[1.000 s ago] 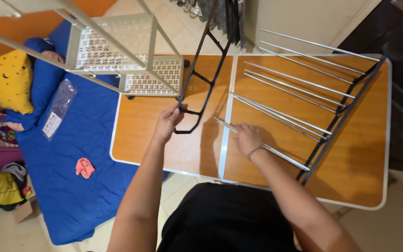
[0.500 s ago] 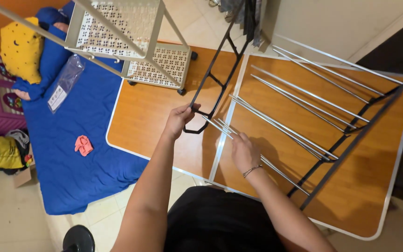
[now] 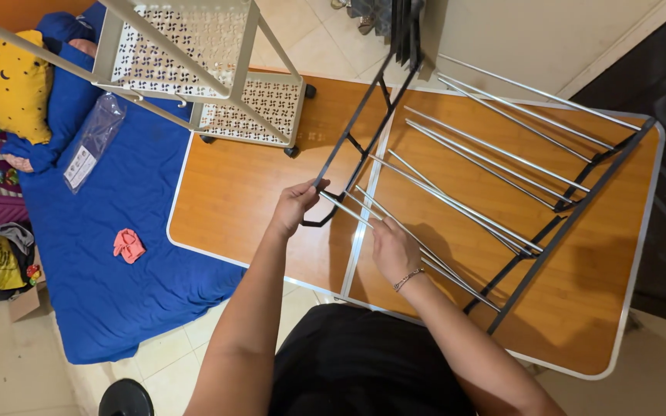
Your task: The person assembles a metal shoe rack by inserting horizontal rods into vertical frame slots on a table. They then attach side frames to the assembled structure and adjust the components to secure the rack.
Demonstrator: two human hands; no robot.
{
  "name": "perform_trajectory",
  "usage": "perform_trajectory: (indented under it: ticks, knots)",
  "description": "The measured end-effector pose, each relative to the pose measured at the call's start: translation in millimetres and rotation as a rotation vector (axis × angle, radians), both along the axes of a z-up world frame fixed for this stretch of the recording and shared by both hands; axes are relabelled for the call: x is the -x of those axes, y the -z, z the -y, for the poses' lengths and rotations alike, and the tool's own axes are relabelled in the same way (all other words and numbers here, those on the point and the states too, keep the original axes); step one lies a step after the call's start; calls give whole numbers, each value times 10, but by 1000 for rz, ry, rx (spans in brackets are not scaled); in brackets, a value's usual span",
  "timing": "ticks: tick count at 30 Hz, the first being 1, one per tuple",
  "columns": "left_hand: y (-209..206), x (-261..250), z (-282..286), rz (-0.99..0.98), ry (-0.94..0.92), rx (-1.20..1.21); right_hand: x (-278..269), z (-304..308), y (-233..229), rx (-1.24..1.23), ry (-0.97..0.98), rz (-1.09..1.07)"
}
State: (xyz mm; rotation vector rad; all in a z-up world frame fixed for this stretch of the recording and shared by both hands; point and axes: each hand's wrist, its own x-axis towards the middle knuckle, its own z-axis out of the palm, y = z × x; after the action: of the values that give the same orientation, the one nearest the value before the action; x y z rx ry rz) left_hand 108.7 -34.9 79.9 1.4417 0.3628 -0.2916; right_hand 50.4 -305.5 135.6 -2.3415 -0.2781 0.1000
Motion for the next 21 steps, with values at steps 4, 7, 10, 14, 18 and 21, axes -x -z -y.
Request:
perform_trajectory:
  ticks: [4, 7, 10, 14, 18, 21]
  knots:
    - [25, 19, 34, 17, 24, -10, 2, -43, -7, 0, 4, -5]
    - [23, 64, 38, 5, 30, -31, 28, -57, -5, 7, -2, 9]
    - [19, 89, 12, 14, 56, -56, 57, -72, 16, 20, 0, 11]
    - [29, 62, 2, 23, 65, -33, 47, -88, 39, 44, 8, 11]
    - [48, 78, 12, 22, 53, -32, 37, -115, 52, 37, 7, 29]
    - [46, 80, 26, 15, 19, -7, 20, -127, 40, 23, 15, 63]
